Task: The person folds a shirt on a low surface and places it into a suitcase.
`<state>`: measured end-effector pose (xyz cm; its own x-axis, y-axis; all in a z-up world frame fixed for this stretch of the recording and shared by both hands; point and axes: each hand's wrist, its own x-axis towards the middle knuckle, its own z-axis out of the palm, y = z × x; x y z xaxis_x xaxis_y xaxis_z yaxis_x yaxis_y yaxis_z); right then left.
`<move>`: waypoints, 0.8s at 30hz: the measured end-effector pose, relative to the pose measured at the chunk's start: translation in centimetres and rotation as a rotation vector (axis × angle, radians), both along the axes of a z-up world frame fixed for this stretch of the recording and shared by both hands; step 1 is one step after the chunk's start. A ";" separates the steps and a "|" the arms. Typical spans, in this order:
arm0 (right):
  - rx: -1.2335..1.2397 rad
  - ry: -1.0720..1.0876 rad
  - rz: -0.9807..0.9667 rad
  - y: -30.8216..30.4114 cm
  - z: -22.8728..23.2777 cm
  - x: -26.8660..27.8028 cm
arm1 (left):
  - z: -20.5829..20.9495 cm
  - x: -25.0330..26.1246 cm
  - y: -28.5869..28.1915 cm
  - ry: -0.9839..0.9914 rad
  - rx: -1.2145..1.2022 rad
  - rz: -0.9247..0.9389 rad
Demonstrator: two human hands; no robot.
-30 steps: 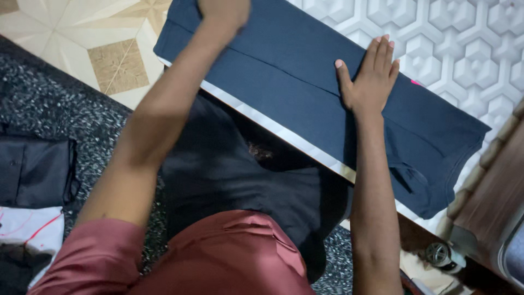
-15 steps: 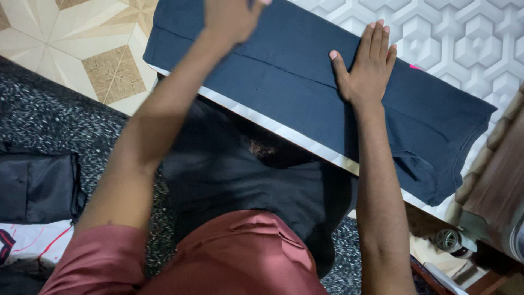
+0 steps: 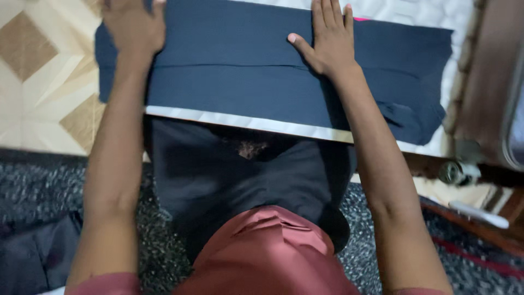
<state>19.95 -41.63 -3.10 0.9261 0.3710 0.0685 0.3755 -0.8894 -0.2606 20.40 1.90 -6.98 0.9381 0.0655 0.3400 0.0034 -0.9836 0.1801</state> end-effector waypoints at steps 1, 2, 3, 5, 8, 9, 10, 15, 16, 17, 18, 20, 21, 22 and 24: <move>-0.002 0.006 -0.026 -1.0 0.1 0.0 | 0.5 -0.1 -0.1 0.025 -0.013 0.001; -0.004 0.013 -0.048 -1.9 0.1 0.1 | 1.0 -0.3 -0.2 0.051 -0.025 0.005; -0.004 0.011 -0.080 -3.1 0.0 0.2 | 1.5 -0.4 -0.6 0.077 -0.037 0.008; -0.004 0.008 -0.137 -5.8 -0.4 0.3 | 2.6 -0.8 -1.2 0.151 -0.094 0.035; -0.030 0.018 -0.237 -10.4 -1.8 0.8 | 4.1 -1.5 -1.9 0.221 -0.142 0.060; -0.032 -0.071 -0.211 -11.9 -2.3 0.9 | 4.4 -1.6 -2.1 0.237 -0.152 0.067; -0.033 -0.160 -0.180 -13.3 -2.9 1.0 | 4.6 -1.7 -2.2 0.240 -0.154 0.065; 0.203 -0.310 -0.327 -20.7 -4.6 1.1 | 5.2 -1.8 -2.5 0.259 -0.159 0.066; 0.221 -0.452 -0.345 -22.1 -4.7 1.3 | 5.2 -1.7 -2.5 0.265 -0.160 0.070; 0.178 -0.590 -0.351 -23.7 -4.5 1.5 | 5.2 -1.6 -2.6 0.271 -0.160 0.075; 0.132 -0.724 -0.358 -25.2 -4.3 1.7 | 5.2 -1.6 -2.6 0.281 -0.160 0.079; 0.236 -0.483 -0.354 -27.7 -3.8 1.8 | 5.2 -1.7 -2.6 0.284 -0.158 0.085; 0.286 -0.363 -0.351 -28.4 -3.7 2.0 | 5.1 -1.7 -2.6 0.286 -0.157 0.087; 0.219 -0.379 -0.337 -28.7 -3.8 2.5 | 5.0 -1.6 -2.6 0.279 -0.153 0.081; 0.084 -0.412 -0.309 -28.9 -3.7 3.5 | 4.9 -1.5 -2.5 0.264 -0.146 0.072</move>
<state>23.47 -70.57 -6.80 0.8815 0.0625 0.4680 0.1856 -0.9573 -0.2218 18.85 -0.62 -2.05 0.9839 0.1653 0.0676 0.1375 -0.9429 0.3034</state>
